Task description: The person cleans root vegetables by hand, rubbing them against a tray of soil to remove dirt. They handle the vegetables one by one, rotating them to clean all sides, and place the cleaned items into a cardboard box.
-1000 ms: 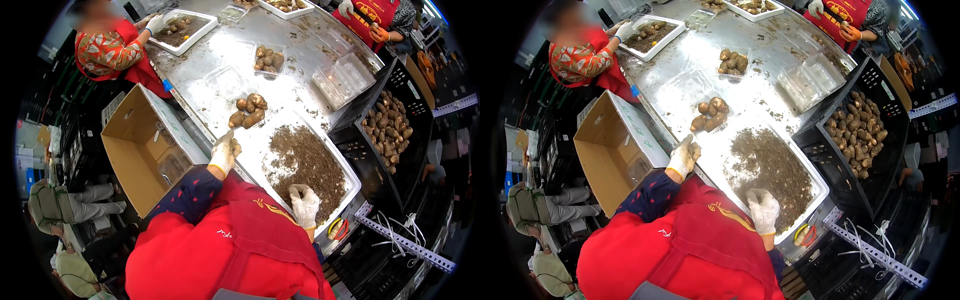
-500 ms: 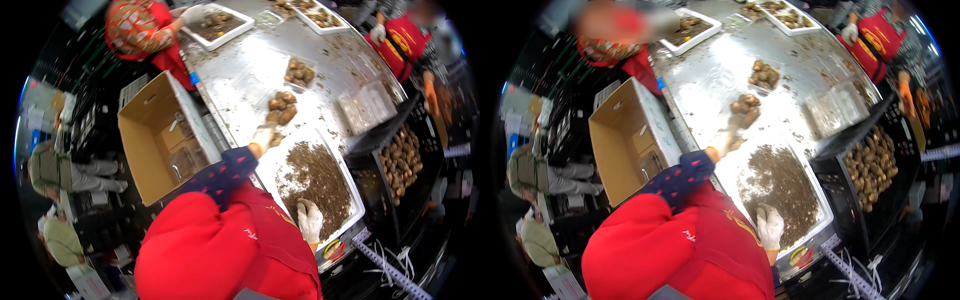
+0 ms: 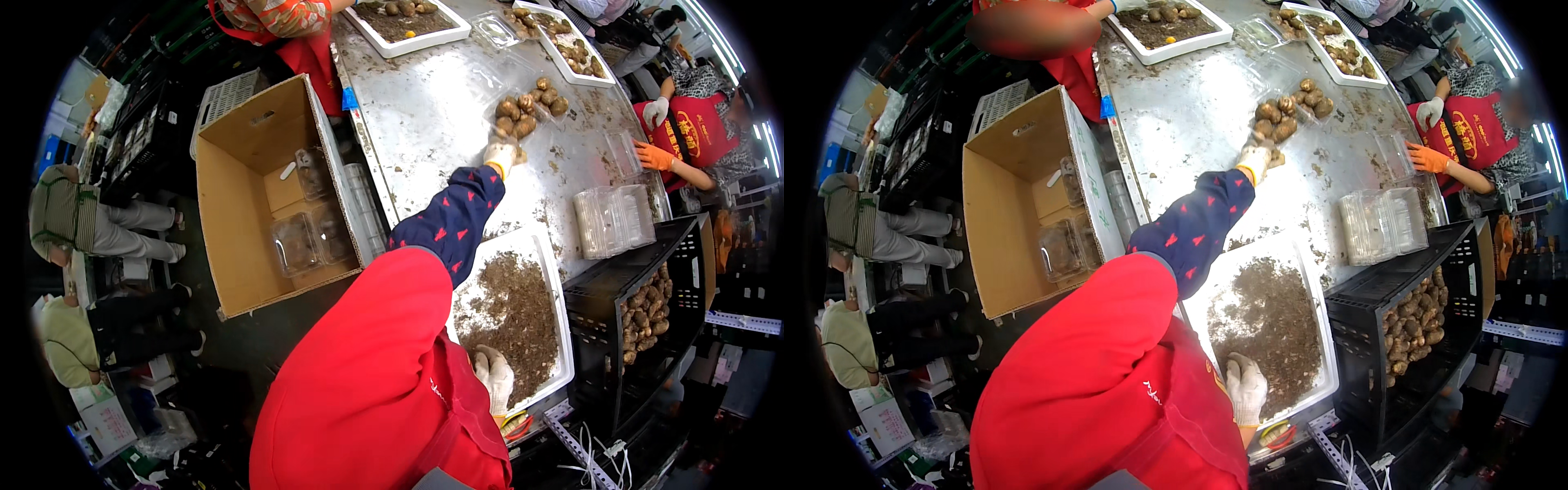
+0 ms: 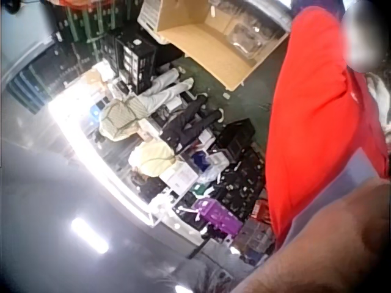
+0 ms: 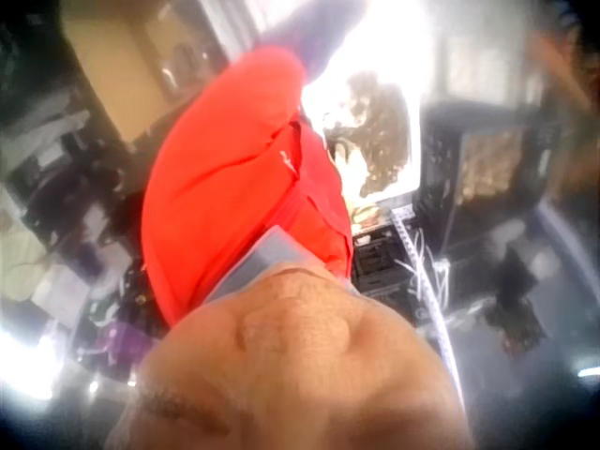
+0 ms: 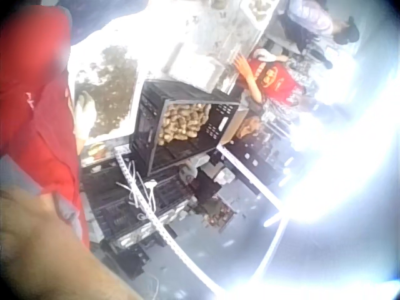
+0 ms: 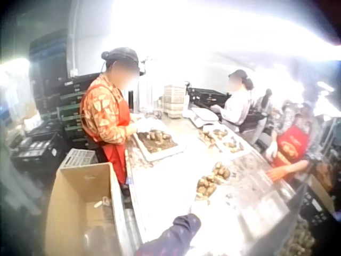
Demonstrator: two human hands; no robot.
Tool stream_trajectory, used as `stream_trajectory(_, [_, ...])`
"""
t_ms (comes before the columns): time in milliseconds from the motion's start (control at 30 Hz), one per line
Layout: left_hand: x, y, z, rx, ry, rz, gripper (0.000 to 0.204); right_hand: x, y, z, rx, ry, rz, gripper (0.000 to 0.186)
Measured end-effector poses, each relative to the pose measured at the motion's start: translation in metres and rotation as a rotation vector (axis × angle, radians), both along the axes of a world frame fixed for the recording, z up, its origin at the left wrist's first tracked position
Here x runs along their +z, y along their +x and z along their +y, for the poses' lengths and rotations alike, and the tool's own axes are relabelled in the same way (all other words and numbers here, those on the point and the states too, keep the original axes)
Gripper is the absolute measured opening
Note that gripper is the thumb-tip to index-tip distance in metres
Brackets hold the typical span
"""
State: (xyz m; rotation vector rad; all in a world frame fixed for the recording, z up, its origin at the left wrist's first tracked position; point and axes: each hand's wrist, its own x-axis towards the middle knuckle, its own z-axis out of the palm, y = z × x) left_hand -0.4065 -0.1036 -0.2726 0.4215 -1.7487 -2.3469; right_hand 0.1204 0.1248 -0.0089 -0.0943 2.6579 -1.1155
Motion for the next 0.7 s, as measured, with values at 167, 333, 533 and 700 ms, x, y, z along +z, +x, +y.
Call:
stream_trajectory(167, [0.193, 0.076, 0.092, -0.751, -1.275, 0.339, 0.039, -0.006, 0.011, -0.009, -0.261, 0.104, -0.030, 0.021])
stream_trajectory(333, [0.326, 0.171, 0.014, -0.947, 0.473, -0.112, 0.053, 0.006, -0.011, -0.025, -0.083, 0.039, 0.079, 0.026])
stream_trajectory(533, [0.460, 0.273, -0.176, -0.718, -0.172, 0.505, 0.057, -0.005, -0.027, -0.043, -0.019, -0.056, 0.099, 0.019])
stream_trajectory(700, [0.384, 0.316, -0.327, -0.406, -0.133, 0.001, 0.046, 0.003, -0.073, -0.091, 0.018, 0.152, -0.035, 0.014])
